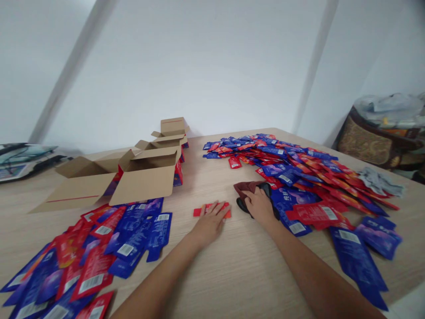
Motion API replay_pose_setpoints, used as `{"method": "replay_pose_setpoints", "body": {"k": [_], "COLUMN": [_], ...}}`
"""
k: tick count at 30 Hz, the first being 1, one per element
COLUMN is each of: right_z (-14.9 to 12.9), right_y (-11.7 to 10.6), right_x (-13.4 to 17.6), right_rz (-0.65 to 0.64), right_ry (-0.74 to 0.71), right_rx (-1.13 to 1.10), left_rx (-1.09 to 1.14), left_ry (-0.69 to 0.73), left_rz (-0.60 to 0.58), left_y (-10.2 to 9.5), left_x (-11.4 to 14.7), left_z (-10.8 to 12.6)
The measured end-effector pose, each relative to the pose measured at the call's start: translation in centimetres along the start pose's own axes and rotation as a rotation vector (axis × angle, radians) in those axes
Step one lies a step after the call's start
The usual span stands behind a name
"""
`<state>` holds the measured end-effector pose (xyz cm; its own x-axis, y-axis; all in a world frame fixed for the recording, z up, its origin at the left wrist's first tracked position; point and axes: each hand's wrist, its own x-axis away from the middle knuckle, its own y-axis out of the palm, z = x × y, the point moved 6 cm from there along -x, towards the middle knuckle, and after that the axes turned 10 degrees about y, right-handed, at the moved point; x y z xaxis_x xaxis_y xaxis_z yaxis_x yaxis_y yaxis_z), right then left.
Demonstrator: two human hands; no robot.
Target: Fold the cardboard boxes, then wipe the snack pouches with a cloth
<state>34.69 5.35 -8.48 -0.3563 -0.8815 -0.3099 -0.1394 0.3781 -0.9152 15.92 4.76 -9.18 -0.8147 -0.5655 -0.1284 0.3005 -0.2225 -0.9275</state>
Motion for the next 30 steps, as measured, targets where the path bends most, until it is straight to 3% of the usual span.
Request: {"method": "replay_pose_setpoints", "body": {"k": [5,10,13,19,25,28,30], "right_z": [0.0,-0.1,0.0,0.1,0.1,0.0,-0.1], "right_y": [0.2,0.1,0.1,0.2,0.0,-0.1,0.0], "right_x": [-0.1,0.0,0.0,0.0,0.0,-0.1,-0.2], "right_rz": [-0.002,-0.016,-0.015,-0.019,-0.008,-0.003,-0.012], "right_ry": [0.004,0.001,-0.014,-0.008,0.002,0.019,0.033], "right_rx": [-0.002,-0.013,-0.029,-0.050,-0.078,-0.103,-0.116], "left_rx": [-0.019,-0.323,-0.449,-0.454,-0.565,-0.622,-0.629], "left_ry": [-0.129,-0.295,-0.269,-0.130,0.002,0.065,0.091], "left_rz": [0.189,0.277,0.228,-0.038,-0.123,-0.111,-0.070], "left_y": [-3.6,-5.3,-5.8,-7.4,-10.4,-10.8,-10.2], "left_x": [5.4,10.0,12.5,17.3,21.8,21.8,20.1], "left_z": [-4.1,-8.1,-9.5,-12.7,-17.0,-17.0,-15.4]}}
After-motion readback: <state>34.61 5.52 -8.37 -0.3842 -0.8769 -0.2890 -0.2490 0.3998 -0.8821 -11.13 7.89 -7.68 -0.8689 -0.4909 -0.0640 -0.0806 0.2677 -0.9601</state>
